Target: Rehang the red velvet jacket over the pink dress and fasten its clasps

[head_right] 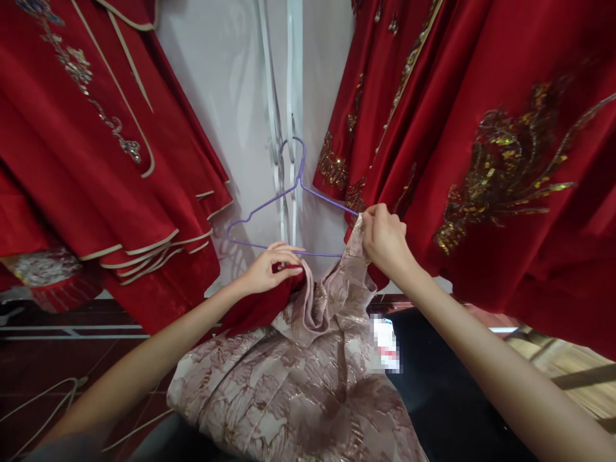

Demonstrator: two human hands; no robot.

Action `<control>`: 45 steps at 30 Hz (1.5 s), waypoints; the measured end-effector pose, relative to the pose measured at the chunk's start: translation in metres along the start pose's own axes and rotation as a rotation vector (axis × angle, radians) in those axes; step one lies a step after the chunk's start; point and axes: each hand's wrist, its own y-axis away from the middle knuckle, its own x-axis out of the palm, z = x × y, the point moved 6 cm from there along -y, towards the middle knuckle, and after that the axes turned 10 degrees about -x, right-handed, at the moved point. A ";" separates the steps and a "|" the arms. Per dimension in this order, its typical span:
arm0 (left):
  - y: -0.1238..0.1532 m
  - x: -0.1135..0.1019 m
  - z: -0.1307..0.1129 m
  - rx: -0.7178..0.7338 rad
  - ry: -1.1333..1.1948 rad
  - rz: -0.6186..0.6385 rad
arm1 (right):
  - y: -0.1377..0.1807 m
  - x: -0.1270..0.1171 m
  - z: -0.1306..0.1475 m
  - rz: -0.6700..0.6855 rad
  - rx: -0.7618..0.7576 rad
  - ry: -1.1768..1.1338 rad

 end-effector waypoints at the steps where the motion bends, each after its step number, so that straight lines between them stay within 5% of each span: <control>1: 0.002 -0.014 0.007 -0.032 0.044 -0.107 | 0.000 -0.003 -0.001 0.005 0.001 0.021; 6: 0.034 -0.110 0.073 -0.388 0.176 -0.708 | -0.003 -0.029 -0.010 -0.041 -0.013 0.131; 10: 0.051 -0.146 0.109 -0.512 0.057 -0.724 | -0.005 -0.031 -0.012 -0.051 -0.025 0.111; 17: 0.057 -0.136 0.136 -0.740 -0.079 -0.586 | -0.002 -0.022 -0.009 -0.071 -0.042 0.048; 32: 0.034 -0.130 0.140 -0.754 -0.308 -0.446 | -0.003 -0.021 -0.008 -0.036 -0.016 0.045; 45: 0.036 -0.145 0.079 -0.294 -0.456 -0.441 | -0.006 -0.026 -0.011 0.014 -0.036 0.008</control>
